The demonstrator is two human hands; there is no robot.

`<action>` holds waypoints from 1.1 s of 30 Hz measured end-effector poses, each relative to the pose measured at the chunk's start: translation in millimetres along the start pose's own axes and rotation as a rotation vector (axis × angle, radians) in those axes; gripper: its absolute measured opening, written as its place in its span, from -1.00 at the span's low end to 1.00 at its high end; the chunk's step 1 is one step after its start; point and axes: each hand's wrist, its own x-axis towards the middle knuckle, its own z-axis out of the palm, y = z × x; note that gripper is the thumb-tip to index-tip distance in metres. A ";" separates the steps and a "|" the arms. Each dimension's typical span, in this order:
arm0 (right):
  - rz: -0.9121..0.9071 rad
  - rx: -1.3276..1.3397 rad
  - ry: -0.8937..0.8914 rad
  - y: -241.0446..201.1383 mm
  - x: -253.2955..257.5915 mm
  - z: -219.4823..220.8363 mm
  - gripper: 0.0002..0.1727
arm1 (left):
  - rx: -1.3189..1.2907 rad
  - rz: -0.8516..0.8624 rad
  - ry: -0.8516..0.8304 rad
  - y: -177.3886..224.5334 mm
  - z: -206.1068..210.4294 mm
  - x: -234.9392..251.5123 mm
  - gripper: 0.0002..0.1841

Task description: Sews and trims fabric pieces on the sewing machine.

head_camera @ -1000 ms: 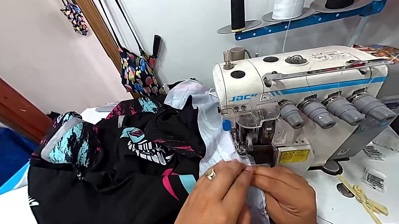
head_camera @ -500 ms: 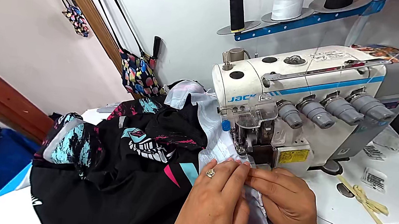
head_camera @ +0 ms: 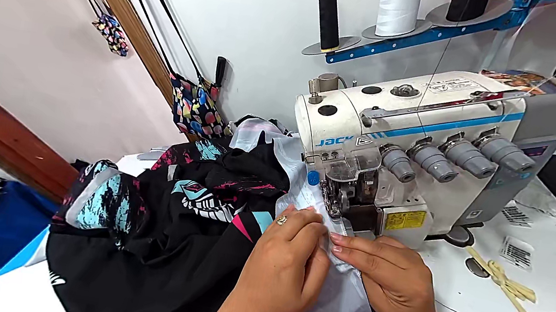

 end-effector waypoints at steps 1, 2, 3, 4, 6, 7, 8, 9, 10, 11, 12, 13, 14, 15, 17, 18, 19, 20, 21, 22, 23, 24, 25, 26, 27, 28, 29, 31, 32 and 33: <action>-0.003 -0.003 0.000 -0.5 -0.1 -0.1 -0.67 | 0.004 0.013 0.035 4.5 -1.1 -1.3 -0.66; -0.005 -0.005 0.002 -0.9 -0.1 0.2 -0.69 | -0.002 0.033 0.048 10.9 -2.8 -2.9 -0.67; -0.008 -0.012 0.000 -1.4 -0.3 0.0 -0.73 | -0.011 0.056 0.037 18.5 -4.1 -4.8 -0.68; -0.010 -0.019 -0.001 -1.5 -0.6 -0.4 -0.75 | -0.012 0.076 0.015 26.0 -4.7 -6.7 -0.69; -0.015 -0.023 -0.006 -0.9 -1.2 -1.8 -0.76 | 0.002 0.093 -0.017 35.8 -3.7 -9.6 -0.69; -0.018 -0.026 -0.012 -0.5 -1.8 -2.8 -0.75 | 0.005 0.092 -0.020 37.3 -2.9 -10.7 -0.69; -0.022 -0.031 -0.020 -0.4 -2.5 -3.7 -0.75 | 0.003 0.091 -0.023 37.3 -2.7 -11.3 -0.69; -0.028 -0.033 -0.023 -0.5 -3.0 -4.2 -0.75 | 0.001 0.089 -0.025 36.6 -2.9 -11.8 -0.68; -0.033 -0.038 -0.022 -0.7 -3.4 -4.7 -0.75 | 0.003 0.090 -0.027 35.8 -3.3 -12.2 -0.68; -0.035 -0.044 -0.023 -1.2 -3.9 -5.2 -0.74 | 0.006 0.090 -0.030 34.9 -3.9 -12.6 -0.69; -0.037 -0.047 -0.023 -1.6 -4.3 -5.5 -0.74 | 0.013 0.090 -0.029 34.1 -4.3 -13.1 -0.69; -0.039 -0.052 -0.025 -2.1 -4.6 -5.7 -0.73 | 0.022 0.089 -0.024 33.4 -4.4 -13.6 -0.69; -0.039 -0.057 -0.026 -2.5 -4.9 -5.9 -0.72 | 0.029 0.086 -0.020 32.8 -4.4 -14.1 -0.69; -0.037 -0.058 -0.025 -3.1 -5.1 -6.0 -0.71 | 0.031 0.081 -0.017 32.3 -4.3 -14.5 -0.69; -0.036 -0.051 -0.017 -3.6 -5.4 -5.8 -0.70 | 0.027 0.065 -0.008 31.3 -3.7 -15.4 -0.69; -0.039 -0.050 -0.018 -3.6 -5.5 -5.9 -0.70 | 0.020 0.057 -0.001 31.1 -3.3 -15.8 -0.69; -0.042 -0.053 -0.018 -3.6 -5.4 -6.1 -0.71 | 0.014 0.050 0.002 30.9 -3.2 -15.8 -0.68; -0.044 -0.052 -0.018 -3.5 -5.1 -6.1 -0.70 | 0.008 0.046 0.004 30.6 -3.1 -15.7 -0.68; -0.043 -0.048 -0.020 -3.6 -4.9 -6.1 -0.70 | 0.003 0.043 0.006 30.0 -3.1 -15.7 -0.68; -0.042 -0.045 -0.024 -3.6 -4.7 -6.1 -0.71 | -0.001 0.040 0.008 29.0 -2.9 -15.4 -0.68; -0.043 -0.047 -0.026 -3.5 -4.5 -6.1 -0.71 | -0.004 0.034 0.013 27.5 -2.6 -14.9 -0.68; -0.045 -0.045 -0.027 -3.5 -4.4 -5.7 -0.69 | -0.008 0.029 0.018 25.4 -2.2 -14.3 -0.68; -0.049 -0.050 -0.032 -3.7 -4.2 -5.4 -0.68 | -0.013 0.023 0.020 23.1 -1.9 -13.4 -0.68; -0.055 -0.057 -0.036 -4.0 -4.1 -5.0 -0.67 | -0.020 0.015 0.019 20.7 -2.0 -11.9 -0.69; -0.060 -0.059 -0.038 -4.7 -3.9 -4.2 -0.66 | -0.027 0.010 0.014 18.5 -2.4 -10.4 -0.69; -0.065 -0.061 -0.038 -5.4 -3.6 -3.4 -0.65 | -0.029 0.010 0.011 16.9 -3.0 -9.0 -0.69; -0.069 -0.062 -0.040 -6.1 -3.4 -2.8 -0.65 | -0.028 0.019 0.013 15.9 -3.2 -7.8 -0.68; -0.076 -0.065 -0.044 -6.8 -3.6 -2.3 -0.66 | -0.012 0.063 0.024 16.4 -3.2 -5.8 -0.66; -0.078 -0.071 -0.045 -6.7 -4.1 -2.4 -0.67 | 0.002 0.089 0.024 17.8 -3.2 -4.7 -0.65; -0.079 -0.074 -0.044 -6.7 -4.7 -2.1 -0.69 | 0.013 0.108 0.015 19.5 -3.0 -3.4 -0.65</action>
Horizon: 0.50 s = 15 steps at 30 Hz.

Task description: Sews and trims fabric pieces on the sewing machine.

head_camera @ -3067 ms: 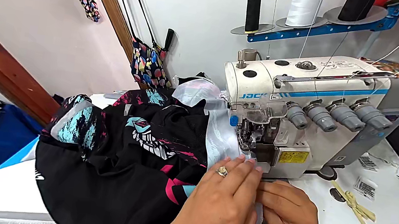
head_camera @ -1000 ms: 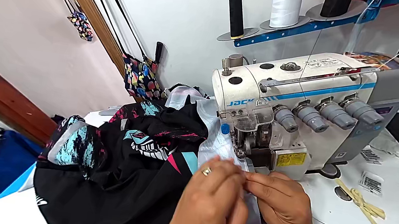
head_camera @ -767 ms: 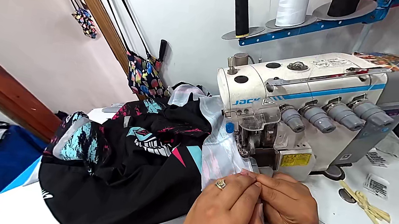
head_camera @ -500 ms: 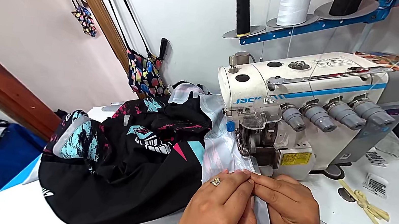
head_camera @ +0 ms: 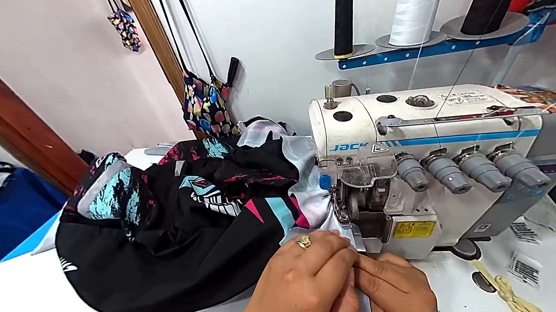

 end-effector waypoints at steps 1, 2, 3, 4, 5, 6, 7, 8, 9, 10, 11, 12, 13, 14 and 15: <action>0.000 -0.004 0.001 -0.2 -0.6 0.5 -0.70 | 0.009 0.010 -0.016 1.4 0.6 1.5 -0.65; -0.001 -0.008 0.003 -0.5 -1.1 1.0 -0.71 | 0.014 0.009 -0.036 2.6 1.6 2.9 -0.65; -0.006 -0.010 0.008 -0.9 -1.4 1.7 -0.72 | 0.018 0.000 -0.056 3.4 2.8 4.0 -0.65; -0.011 -0.012 0.011 -1.3 -1.7 2.4 -0.73 | 0.022 -0.017 -0.075 3.9 3.9 4.7 -0.64; -0.014 -0.014 0.011 -1.8 -2.1 3.3 -0.74 | 0.023 -0.039 -0.092 4.1 4.6 5.1 -0.63; -0.016 -0.014 0.010 -2.3 -2.4 4.4 -0.74 | 0.018 -0.058 -0.104 3.6 5.0 5.1 -0.62; -0.017 -0.013 0.006 -2.8 -2.6 5.3 -0.75 | 0.007 -0.072 -0.109 2.5 5.1 4.6 -0.62; -0.018 -0.014 0.005 -3.6 -2.6 6.1 -0.75 | -0.009 -0.082 -0.107 0.8 5.1 3.7 -0.62; -0.015 -0.014 0.005 -4.5 -3.0 6.9 -0.75 | -0.031 -0.091 -0.098 -1.2 4.9 2.6 -0.62; -0.013 -0.014 0.007 -5.3 -3.6 8.1 -0.75 | -0.057 -0.101 -0.083 -4.0 4.8 1.5 -0.63; -0.008 -0.022 0.005 -6.1 -4.4 9.0 -0.76 | -0.084 -0.113 -0.061 -7.8 5.1 0.6 -0.66; -0.007 -0.036 0.001 -7.1 -5.2 10.0 -0.76 | -0.109 -0.126 -0.039 -12.8 5.3 0.5 -0.68; -0.012 -0.058 -0.004 -8.4 -5.9 10.8 -0.76 | -0.138 -0.142 -0.024 -18.8 5.4 1.2 -0.69; -0.024 -0.083 -0.010 -10.2 -6.3 11.4 -0.77 | -0.169 -0.155 -0.018 -25.7 5.1 2.9 -0.71; -0.037 -0.102 -0.012 -13.0 -6.4 11.6 -0.78 | -0.198 -0.167 -0.021 -33.3 4.5 5.5 -0.73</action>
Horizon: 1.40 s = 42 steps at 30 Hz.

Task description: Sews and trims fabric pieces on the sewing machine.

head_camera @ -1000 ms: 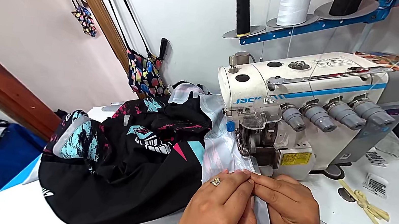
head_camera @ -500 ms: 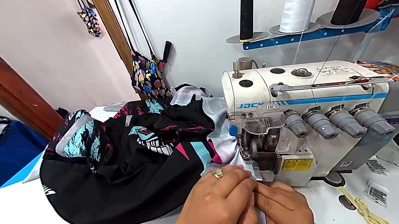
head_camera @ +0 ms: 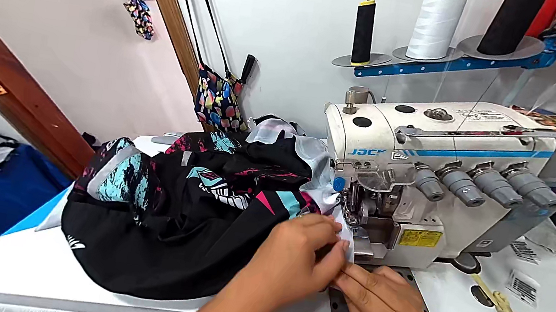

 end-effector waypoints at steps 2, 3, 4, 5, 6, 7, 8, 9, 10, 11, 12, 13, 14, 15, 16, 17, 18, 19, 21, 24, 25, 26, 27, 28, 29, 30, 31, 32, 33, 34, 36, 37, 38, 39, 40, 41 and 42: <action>-0.006 -0.021 -0.009 -7.1 0.4 -3.2 -0.79 | -0.021 -0.043 -0.055 -12.9 -5.0 9.6 -0.79; -0.002 -0.015 -0.015 -10.6 0.4 -5.6 -0.78 | -0.021 -0.078 -0.104 -18.6 -7.9 15.0 -0.81; 0.005 -0.010 -0.025 -13.7 0.3 -8.6 -0.78 | -0.029 -0.116 -0.177 -22.8 -12.1 20.6 -0.79; 0.013 -0.007 -0.035 -16.4 -0.2 -11.6 -0.77 | -0.039 -0.150 -0.268 -26.1 -17.6 25.9 -0.71; 0.017 -0.001 -0.043 -18.5 -1.0 -14.2 -0.77 | -0.037 -0.163 -0.355 -30.1 -22.3 30.2 -0.60; 0.020 0.005 -0.051 -20.6 -2.1 -16.6 -0.76 | -0.022 -0.147 -0.417 -35.6 -25.1 32.9 -0.53; 0.022 0.011 -0.063 -22.6 -3.5 -19.0 -0.76 | -0.004 -0.120 -0.449 -42.6 -26.1 34.3 -0.48; 0.025 0.018 -0.075 -24.2 -4.6 -21.1 -0.76 | 0.005 -0.106 -0.468 -49.7 -27.1 36.5 -0.46; 0.028 0.026 -0.088 -25.6 -5.4 -22.9 -0.75 | 0.009 -0.113 -0.489 -55.4 -28.5 39.9 -0.46; 0.032 0.033 -0.101 -26.9 -6.1 -24.5 -0.75 | 0.008 -0.137 -0.517 -59.7 -29.7 44.5 -0.45; 0.035 0.036 -0.113 -28.2 -6.6 -25.7 -0.74 | 0.015 -0.159 -0.537 -62.6 -29.9 49.2 -0.44; 0.036 0.039 -0.120 -29.1 -6.9 -26.2 -0.74 | 0.030 -0.181 -0.553 -64.0 -29.4 53.8 -0.44; 0.035 0.041 -0.126 -29.9 -7.0 -26.2 -0.73 | 0.046 -0.209 -0.570 -64.6 -28.5 58.6 -0.44; 0.035 0.045 -0.129 -30.6 -7.2 -25.6 -0.73 | 0.061 -0.238 -0.580 -64.7 -27.0 63.1 -0.44; 0.036 0.048 -0.130 -31.5 -7.2 -24.4 -0.73 | 0.078 -0.268 -0.586 -65.1 -24.9 67.4 -0.44; 0.037 0.052 -0.130 -32.7 -6.9 -23.2 -0.74 | 0.093 -0.298 -0.592 -65.1 -22.7 71.5 -0.44; 0.039 0.053 -0.130 -34.0 -6.1 -21.9 -0.74 | 0.108 -0.325 -0.590 -65.0 -20.2 75.1 -0.44; 0.039 0.053 -0.128 -35.2 -5.1 -21.0 -0.74 | 0.118 -0.353 -0.592 -64.4 -18.1 78.5 -0.44; 0.041 0.050 -0.127 -37.6 -3.2 -20.5 -0.73 | 0.144 -0.396 -0.602 -64.0 -14.0 84.5 -0.44; 0.049 0.042 -0.130 -40.9 -0.9 -22.4 -0.72 | 0.176 -0.414 -0.610 -65.5 -9.2 91.0 -0.43; 0.052 0.034 -0.134 -41.9 0.0 -24.0 -0.71 | 0.181 -0.418 -0.616 -66.1 -7.9 93.0 -0.43; 0.055 0.028 -0.139 -42.8 1.1 -26.0 -0.71 | 0.181 -0.420 -0.618 -66.5 -7.0 94.6 -0.43; 0.057 0.017 -0.141 -43.7 2.4 -28.1 -0.71 | 0.179 -0.423 -0.626 -66.6 -6.6 96.0 -0.43; 0.062 0.002 -0.141 -44.6 3.9 -30.4 -0.71 | 0.177 -0.426 -0.634 -66.4 -6.7 96.7 -0.43; 0.076 -0.021 -0.141 -45.5 6.0 -32.9 -0.72 | 0.177 -0.427 -0.639 -65.9 -7.0 97.1 -0.43; 0.102 -0.052 -0.152 -46.3 8.9 -35.6 -0.72 | 0.178 -0.430 -0.646 -65.3 -7.3 97.5 -0.43; 0.125 -0.088 -0.176 -46.2 13.7 -38.2 -0.70 | 0.182 -0.432 -0.652 -64.8 -7.6 98.1 -0.43; 0.143 -0.107 -0.204 -45.3 20.0 -39.2 -0.67 | 0.182 -0.435 -0.655 -64.9 -7.8 98.8 -0.43; 0.155 -0.126 -0.236 -44.9 26.8 -38.6 -0.65 | 0.182 -0.436 -0.657 -65.6 -7.6 99.4 -0.43; 0.160 -0.149 -0.264 -44.9 33.6 -36.3 -0.64 | 0.182 -0.435 -0.657 -67.4 -6.6 100.1 -0.43; 0.178 -0.212 -0.319 -46.8 47.1 -27.5 -0.64 | 0.192 -0.434 -0.656 -73.1 -3.7 103.6 -0.42; 0.186 -0.253 -0.344 -47.1 54.7 -21.8 -0.64 | 0.197 -0.434 -0.655 -76.8 -2.2 106.7 -0.42; 0.197 -0.290 -0.363 -46.2 62.0 -15.3 -0.62 | 0.204 -0.436 -0.657 -80.6 -0.8 110.3 -0.42; 0.209 -0.327 -0.375 -44.2 68.2 -8.5 -0.61 | 0.209 -0.436 -0.656 -84.4 0.7 113.3 -0.42; 0.225 -0.368 -0.384 -41.7 73.3 -2.0 -0.60 | 0.210 -0.437 -0.655 -87.7 2.5 115.7 -0.42; 0.239 -0.409 -0.390 -39.8 77.3 3.5 -0.60 | 0.213 -0.440 -0.658 -90.3 3.9 117.9 -0.42; 0.247 -0.436 -0.392 -39.9 80.0 6.9 -0.59 | 0.216 -0.443 -0.658 -92.2 5.2 119.5 -0.42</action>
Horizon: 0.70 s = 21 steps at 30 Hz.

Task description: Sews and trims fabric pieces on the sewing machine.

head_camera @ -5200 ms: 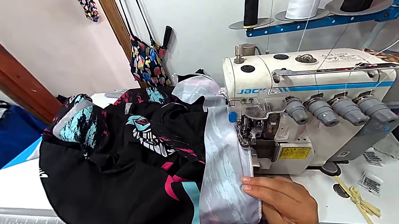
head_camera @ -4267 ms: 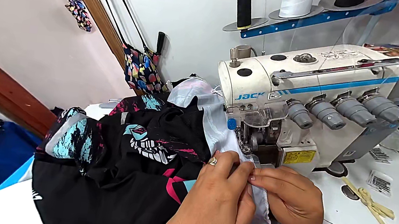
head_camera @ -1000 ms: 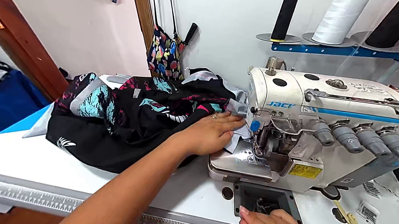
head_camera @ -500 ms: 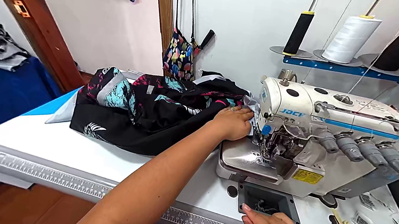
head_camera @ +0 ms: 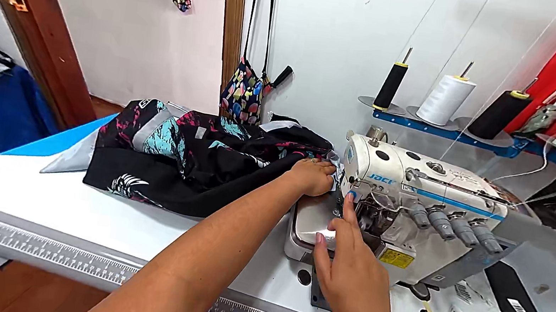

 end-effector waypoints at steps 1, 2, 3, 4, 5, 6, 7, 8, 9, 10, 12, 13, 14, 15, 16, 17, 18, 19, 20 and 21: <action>0.011 -0.002 -0.008 -3.0 0.8 -1.3 -0.58 | -0.001 -0.005 -0.001 -0.4 0.3 1.9 -0.42; 0.020 0.012 -0.016 -6.4 0.2 -4.9 -0.58 | -0.003 -0.009 -0.001 -0.7 0.4 3.1 -0.42; 0.025 0.028 -0.013 -9.6 -1.0 -8.9 -0.58 | -0.007 -0.010 -0.003 -1.0 0.2 3.5 -0.42; 0.026 0.036 -0.002 -11.7 -1.5 -10.7 -0.57 | -0.009 -0.010 -0.003 -1.7 0.1 3.6 -0.41; 0.032 0.030 -0.007 -11.8 -0.8 -9.8 -0.57 | -0.008 -0.010 0.001 -2.8 -0.3 4.2 -0.41; 0.045 0.020 -0.030 -10.8 -0.4 -7.8 -0.58 | -0.005 -0.010 0.002 -3.1 -0.3 4.5 -0.41; 0.052 0.014 -0.046 -11.1 -1.8 -7.8 -0.61 | -0.001 -0.013 -0.008 -2.3 0.3 3.9 -0.41; 0.057 0.018 -0.044 -12.9 -2.6 -10.7 -0.62 | 0.003 -0.019 -0.016 -1.0 0.0 4.0 -0.41; 0.059 0.020 -0.024 -15.4 -1.7 -14.7 -0.61 | 0.004 -0.027 -0.017 -0.3 -2.2 5.5 -0.41; 0.063 0.017 -0.012 -17.6 -0.8 -18.1 -0.60 | 0.007 -0.033 -0.015 -0.2 -3.7 7.3 -0.41; 0.080 -0.004 -0.034 -15.8 1.7 -17.0 -0.58 | 0.016 -0.040 -0.020 -1.0 -4.2 10.9 -0.41; 0.086 -0.010 -0.059 -12.5 1.6 -15.1 -0.61 | 0.023 -0.044 -0.021 -1.1 -3.0 12.1 -0.40; 0.080 -0.009 -0.067 -9.7 -0.9 -15.6 -0.63 | 0.026 -0.051 -0.020 0.3 -0.8 11.0 -0.40; 0.073 0.008 -0.062 -8.2 -3.7 -19.4 -0.63 | 0.025 -0.060 -0.010 3.2 0.7 7.0 -0.39; 0.065 0.030 -0.041 -7.5 -7.1 -25.2 -0.63 | 0.013 -0.069 0.003 6.5 1.4 -0.1 -0.38; 0.061 0.062 -0.028 -6.9 -12.8 -32.1 -0.65 | -0.002 -0.071 0.012 9.3 3.8 -11.5 -0.37; 0.067 0.106 -0.033 -5.7 -19.9 -39.0 -0.67 | -0.030 -0.067 0.025 11.2 7.5 -27.1 -0.37; 0.087 0.169 -0.052 -3.5 -27.0 -44.5 -0.68 | -0.062 -0.061 0.041 12.1 9.9 -45.1 -0.37; 0.118 0.236 -0.076 -0.6 -33.3 -47.3 -0.70 | -0.100 -0.055 0.061 11.6 11.1 -63.9 -0.38; 0.155 0.296 -0.103 2.4 -38.9 -47.5 -0.72 | -0.133 -0.046 0.077 8.3 12.7 -80.3 -0.39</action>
